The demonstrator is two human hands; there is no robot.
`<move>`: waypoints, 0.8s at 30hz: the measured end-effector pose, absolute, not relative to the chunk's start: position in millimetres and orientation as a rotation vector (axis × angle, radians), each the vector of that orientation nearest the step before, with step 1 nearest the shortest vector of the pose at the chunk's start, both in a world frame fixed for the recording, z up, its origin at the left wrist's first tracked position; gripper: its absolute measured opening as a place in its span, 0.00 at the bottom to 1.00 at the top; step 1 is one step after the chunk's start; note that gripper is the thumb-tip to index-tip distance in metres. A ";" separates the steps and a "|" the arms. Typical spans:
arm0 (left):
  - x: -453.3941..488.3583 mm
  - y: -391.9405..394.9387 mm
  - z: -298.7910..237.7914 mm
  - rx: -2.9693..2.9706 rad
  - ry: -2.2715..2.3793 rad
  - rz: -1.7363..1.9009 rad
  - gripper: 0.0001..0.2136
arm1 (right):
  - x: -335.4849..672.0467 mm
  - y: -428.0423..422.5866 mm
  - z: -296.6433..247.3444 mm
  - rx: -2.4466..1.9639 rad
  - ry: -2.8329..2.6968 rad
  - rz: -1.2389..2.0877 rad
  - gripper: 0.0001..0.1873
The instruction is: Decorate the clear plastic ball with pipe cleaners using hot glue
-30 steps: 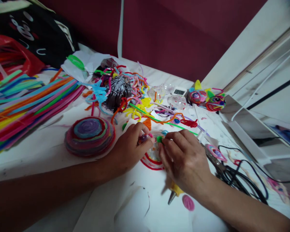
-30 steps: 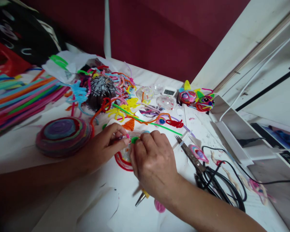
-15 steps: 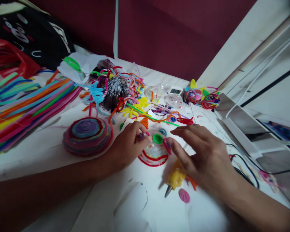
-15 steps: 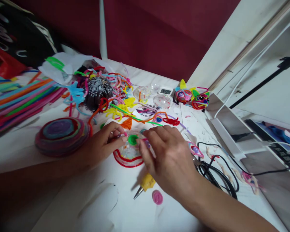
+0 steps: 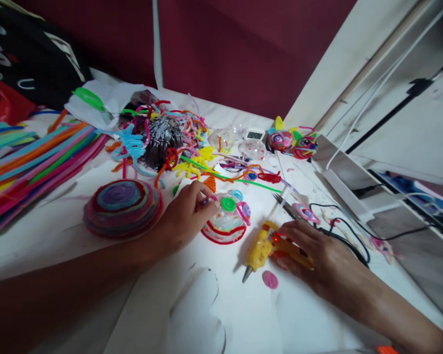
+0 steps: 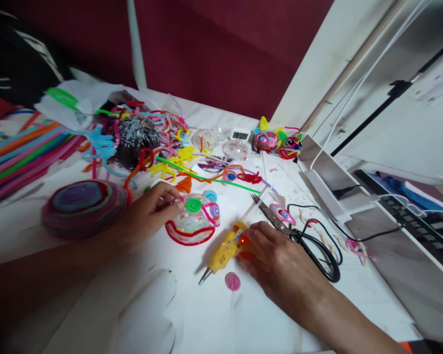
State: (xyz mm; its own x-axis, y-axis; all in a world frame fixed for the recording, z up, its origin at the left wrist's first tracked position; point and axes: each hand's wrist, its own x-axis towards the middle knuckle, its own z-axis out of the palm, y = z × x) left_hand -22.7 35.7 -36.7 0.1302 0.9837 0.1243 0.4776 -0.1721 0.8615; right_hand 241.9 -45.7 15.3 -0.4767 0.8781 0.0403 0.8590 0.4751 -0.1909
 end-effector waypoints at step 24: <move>-24.0 36.7 -40.0 1.768 1.407 0.997 0.08 | 258.9 -44.1 31.7 -1.547 -2.352 0.808 0.10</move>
